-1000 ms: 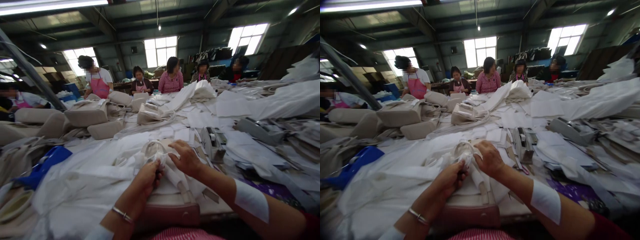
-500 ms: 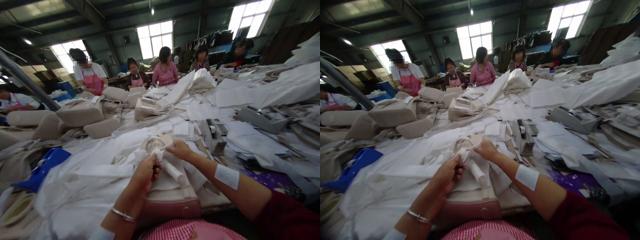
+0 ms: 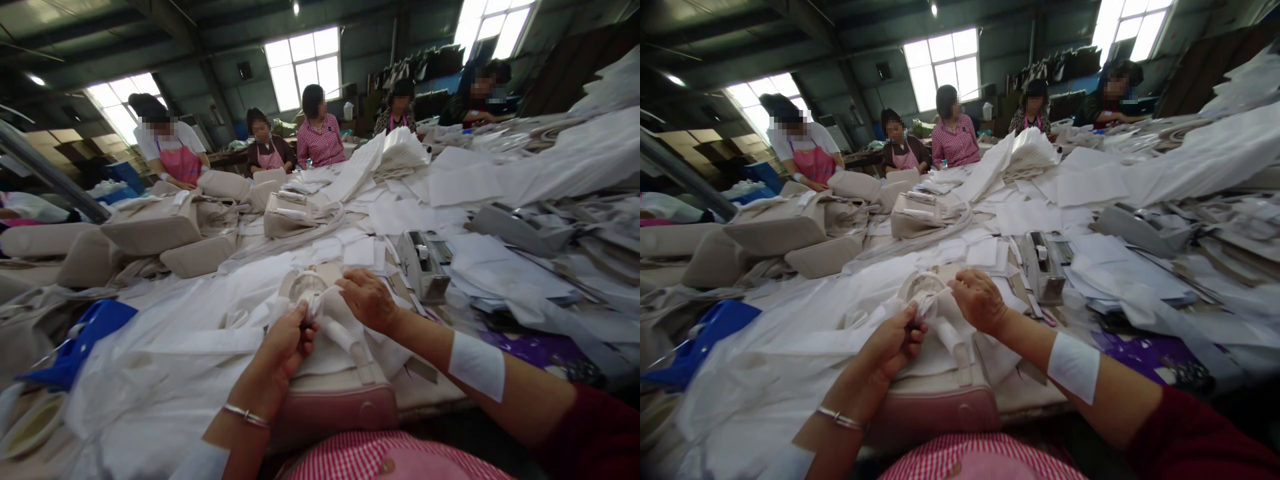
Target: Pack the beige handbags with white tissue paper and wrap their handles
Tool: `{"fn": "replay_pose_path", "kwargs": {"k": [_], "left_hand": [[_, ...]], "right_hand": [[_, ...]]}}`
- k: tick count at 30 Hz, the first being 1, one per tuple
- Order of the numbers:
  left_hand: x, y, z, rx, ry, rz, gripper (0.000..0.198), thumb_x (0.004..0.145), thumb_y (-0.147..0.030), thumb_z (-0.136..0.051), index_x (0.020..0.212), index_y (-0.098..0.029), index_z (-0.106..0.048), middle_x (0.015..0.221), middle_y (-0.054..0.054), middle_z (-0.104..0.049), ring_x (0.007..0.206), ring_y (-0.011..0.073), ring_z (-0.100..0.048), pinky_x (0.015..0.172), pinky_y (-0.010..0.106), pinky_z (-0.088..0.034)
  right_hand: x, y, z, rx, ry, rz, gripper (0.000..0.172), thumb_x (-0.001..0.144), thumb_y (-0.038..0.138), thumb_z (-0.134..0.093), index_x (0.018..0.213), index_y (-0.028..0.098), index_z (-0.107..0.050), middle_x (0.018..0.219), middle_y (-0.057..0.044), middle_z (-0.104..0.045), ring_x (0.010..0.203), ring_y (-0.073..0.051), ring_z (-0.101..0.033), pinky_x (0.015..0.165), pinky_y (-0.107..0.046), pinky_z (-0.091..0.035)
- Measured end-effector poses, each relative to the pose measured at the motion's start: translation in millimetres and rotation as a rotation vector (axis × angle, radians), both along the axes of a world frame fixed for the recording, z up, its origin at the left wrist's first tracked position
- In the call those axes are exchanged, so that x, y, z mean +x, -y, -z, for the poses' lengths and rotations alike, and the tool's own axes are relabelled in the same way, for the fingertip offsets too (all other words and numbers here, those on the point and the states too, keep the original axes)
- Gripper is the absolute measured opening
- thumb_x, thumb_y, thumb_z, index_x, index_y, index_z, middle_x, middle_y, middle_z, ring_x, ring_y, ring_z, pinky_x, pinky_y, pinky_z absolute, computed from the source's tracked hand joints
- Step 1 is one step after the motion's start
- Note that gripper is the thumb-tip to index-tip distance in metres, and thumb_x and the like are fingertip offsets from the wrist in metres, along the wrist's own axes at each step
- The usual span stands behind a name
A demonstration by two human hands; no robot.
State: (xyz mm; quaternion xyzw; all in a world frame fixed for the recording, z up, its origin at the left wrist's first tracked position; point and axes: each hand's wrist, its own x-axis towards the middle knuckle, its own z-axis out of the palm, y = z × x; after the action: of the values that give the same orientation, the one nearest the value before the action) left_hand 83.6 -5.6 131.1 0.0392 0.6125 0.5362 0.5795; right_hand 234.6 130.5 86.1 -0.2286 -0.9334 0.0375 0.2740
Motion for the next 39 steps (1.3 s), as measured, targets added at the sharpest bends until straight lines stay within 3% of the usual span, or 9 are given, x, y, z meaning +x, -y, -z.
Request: {"fn": "replay_pose_path", "kwargs": {"k": [3, 6, 12, 16, 20, 27, 30, 33, 39], "left_hand": [[-4.2, -3.2, -1.4, 0.000, 0.096, -0.015, 0.030, 0.094, -0.039, -0.051, 0.079, -0.014, -0.054, 0.062, 0.000, -0.053, 0.039, 0.0026, -0.041, 0.032, 0.010, -0.026], [-9.1, -3.6, -2.5, 0.009, 0.123, -0.029, 0.029, 0.096, -0.038, -0.048, 0.079, -0.015, -0.052, 0.062, -0.001, -0.051, 0.038, 0.0017, -0.039, 0.032, 0.009, -0.025], [-12.1, -1.7, -7.2, 0.044, 0.252, -0.039, 0.030, 0.097, -0.038, -0.045, 0.078, -0.015, -0.050, 0.062, -0.002, -0.048, 0.036, 0.0007, -0.037, 0.033, 0.009, -0.023], [-9.6, -4.3, -9.3, 0.054, 0.320, 0.002, 0.033, 0.098, -0.039, -0.042, 0.077, -0.015, -0.049, 0.061, -0.002, -0.047, 0.036, 0.0007, -0.038, 0.033, 0.009, -0.024], [-5.0, -5.6, -4.7, 0.024, 0.245, 0.065, 0.032, 0.098, -0.039, -0.043, 0.078, -0.015, -0.051, 0.061, -0.002, -0.049, 0.036, 0.0005, -0.037, 0.033, 0.009, -0.022], [1.4, -7.4, 10.3, 0.016, -0.060, 0.140, 0.032, 0.095, -0.041, -0.047, 0.078, -0.015, -0.052, 0.060, -0.002, -0.051, 0.038, 0.0021, -0.036, 0.033, 0.011, -0.022], [0.7, -9.2, 13.5, 0.053, -0.146, 0.125, 0.030, 0.093, -0.042, -0.049, 0.079, -0.016, -0.052, 0.060, -0.002, -0.051, 0.038, 0.0032, -0.036, 0.033, 0.012, -0.023], [0.6, -11.0, 15.6, 0.084, -0.221, 0.122, 0.032, 0.092, -0.045, -0.049, 0.078, -0.016, -0.051, 0.060, -0.002, -0.051, 0.039, 0.0038, -0.037, 0.033, 0.013, -0.025], [2.1, -9.2, 13.7, 0.108, -0.291, 0.114, 0.035, 0.087, -0.050, -0.055, 0.078, -0.017, -0.053, 0.060, -0.003, -0.052, 0.040, 0.0045, -0.038, 0.035, 0.013, -0.027]], "right_hand": [[-3.3, -4.8, -1.9, 0.163, 0.178, -0.282, 0.034, 0.093, 0.019, -0.047, 0.124, 0.025, -0.061, 0.087, -0.007, -0.065, 0.081, -0.020, -0.056, 0.077, -0.033, -0.039], [-9.1, -9.2, 4.1, 0.174, 0.314, -0.362, 0.048, 0.091, 0.015, -0.049, 0.138, 0.026, -0.049, 0.081, -0.005, -0.064, 0.071, -0.017, -0.055, 0.067, -0.030, -0.036], [-4.2, -8.4, 13.1, 0.012, 0.277, -0.223, 0.040, 0.094, 0.022, -0.044, 0.134, 0.020, -0.050, 0.090, -0.008, -0.068, 0.080, -0.019, -0.062, 0.063, -0.027, -0.038], [-8.7, -9.9, 6.1, 0.051, 0.451, -0.331, 0.036, 0.093, 0.021, -0.045, 0.127, 0.019, -0.055, 0.087, -0.009, -0.069, 0.074, -0.021, -0.064, 0.060, -0.028, -0.039], [-22.0, -9.0, 6.2, -0.019, 0.529, -0.308, 0.028, 0.093, 0.022, -0.043, 0.108, 0.015, -0.065, 0.087, -0.013, -0.070, 0.073, -0.023, -0.066, 0.061, -0.030, -0.043], [-23.5, -8.5, 17.5, -0.356, 0.532, -0.345, 0.025, 0.082, 0.020, -0.056, 0.100, 0.016, -0.072, 0.087, -0.010, -0.073, 0.078, -0.022, -0.065, 0.066, -0.028, -0.043], [-15.1, -10.2, 10.0, -0.554, 0.456, -0.346, 0.027, 0.089, 0.025, -0.048, 0.097, 0.017, -0.073, 0.082, -0.003, -0.071, 0.071, -0.014, -0.060, 0.062, -0.022, -0.041], [-10.6, -5.9, -3.4, -0.751, 0.414, -0.223, 0.041, 0.091, 0.040, -0.046, 0.075, 0.012, -0.071, 0.060, -0.001, -0.061, 0.054, -0.011, -0.050, 0.049, -0.022, -0.034], [-7.1, 11.9, -20.1, -1.503, 0.221, -0.102, 0.036, 0.068, 0.047, -0.073, 0.062, 0.015, -0.058, 0.042, 0.008, -0.037, 0.039, -0.006, -0.029, 0.037, -0.020, -0.019]]}}
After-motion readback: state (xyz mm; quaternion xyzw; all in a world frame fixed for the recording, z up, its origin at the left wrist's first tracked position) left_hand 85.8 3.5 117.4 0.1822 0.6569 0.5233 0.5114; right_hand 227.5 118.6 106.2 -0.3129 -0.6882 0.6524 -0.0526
